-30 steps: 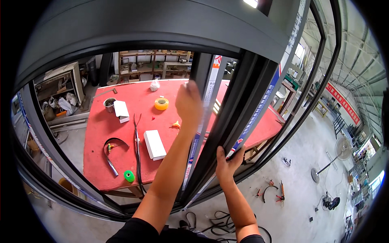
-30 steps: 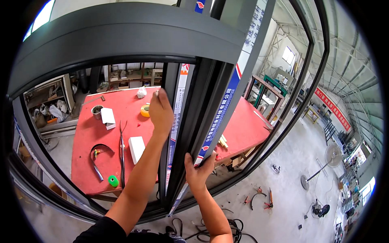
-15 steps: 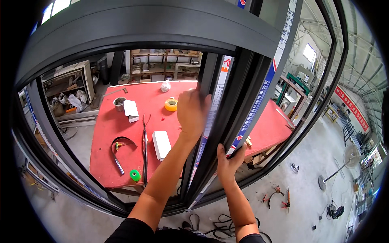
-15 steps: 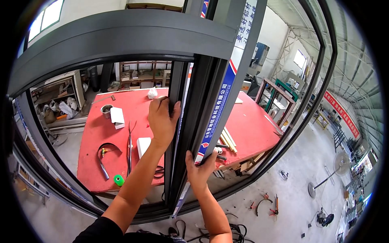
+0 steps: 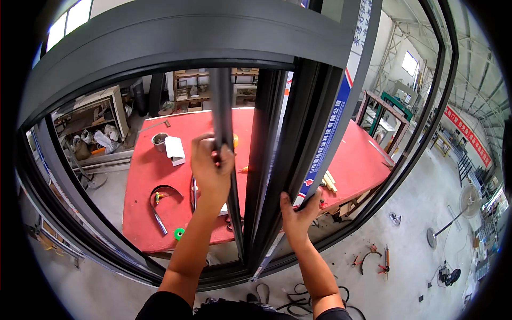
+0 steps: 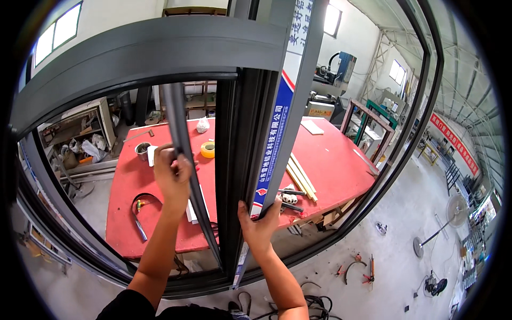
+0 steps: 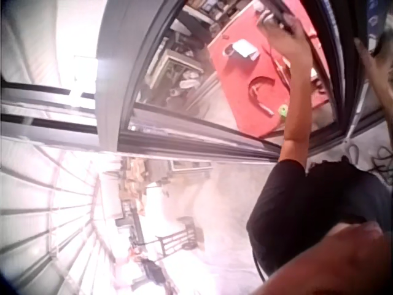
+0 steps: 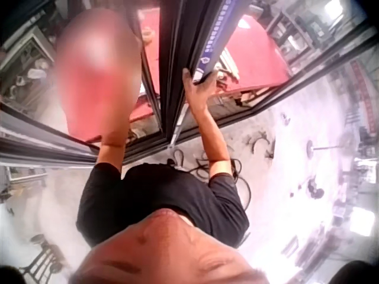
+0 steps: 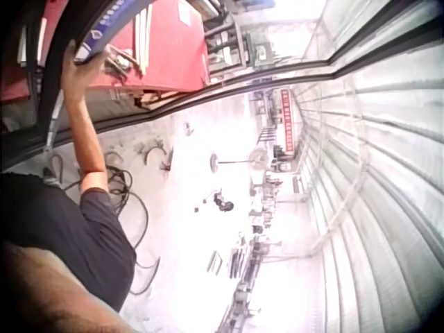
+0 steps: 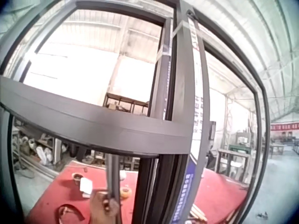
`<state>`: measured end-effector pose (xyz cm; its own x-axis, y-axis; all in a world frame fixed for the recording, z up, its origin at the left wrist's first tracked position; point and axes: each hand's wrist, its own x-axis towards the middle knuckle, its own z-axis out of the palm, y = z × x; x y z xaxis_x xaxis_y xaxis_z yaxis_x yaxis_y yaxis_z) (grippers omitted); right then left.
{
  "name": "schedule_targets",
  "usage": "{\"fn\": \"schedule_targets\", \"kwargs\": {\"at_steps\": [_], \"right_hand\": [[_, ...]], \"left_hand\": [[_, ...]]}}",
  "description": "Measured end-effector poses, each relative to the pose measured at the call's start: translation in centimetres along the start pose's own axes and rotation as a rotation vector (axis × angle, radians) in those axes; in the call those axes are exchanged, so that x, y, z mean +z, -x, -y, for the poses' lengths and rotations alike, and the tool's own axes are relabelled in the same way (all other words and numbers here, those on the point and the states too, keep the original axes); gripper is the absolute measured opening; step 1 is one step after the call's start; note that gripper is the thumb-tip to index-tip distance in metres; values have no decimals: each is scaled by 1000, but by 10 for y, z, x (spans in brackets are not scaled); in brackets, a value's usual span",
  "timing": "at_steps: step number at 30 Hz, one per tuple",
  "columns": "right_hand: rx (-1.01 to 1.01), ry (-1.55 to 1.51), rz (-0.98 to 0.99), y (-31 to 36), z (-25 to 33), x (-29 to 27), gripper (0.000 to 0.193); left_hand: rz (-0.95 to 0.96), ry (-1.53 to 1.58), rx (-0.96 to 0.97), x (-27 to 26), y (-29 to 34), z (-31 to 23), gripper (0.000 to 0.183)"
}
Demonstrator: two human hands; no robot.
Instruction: The person inserts a long black rubber seal into the channel of a grey metal window frame by hand, pressing it firmly into the groove and turning the frame to work along each side.
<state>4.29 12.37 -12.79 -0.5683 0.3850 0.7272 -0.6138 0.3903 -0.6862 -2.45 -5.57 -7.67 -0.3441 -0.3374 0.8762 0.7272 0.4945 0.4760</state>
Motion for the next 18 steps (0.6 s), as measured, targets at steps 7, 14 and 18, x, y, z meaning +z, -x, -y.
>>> {"fn": "schedule_targets", "kwargs": {"at_steps": [7, 14, 18], "right_hand": [[96, -97, 18, 1, -2, 24, 46], [55, 115, -47, -6, -36, 20, 54], [111, 89, -15, -1, -26, 26, 60]], "left_hand": [[62, 648, -418, -65, 7, 32, 22], [-200, 476, -526, -154, -2, 50, 21], [-313, 381, -617, -249, -13, 60, 22]]}}
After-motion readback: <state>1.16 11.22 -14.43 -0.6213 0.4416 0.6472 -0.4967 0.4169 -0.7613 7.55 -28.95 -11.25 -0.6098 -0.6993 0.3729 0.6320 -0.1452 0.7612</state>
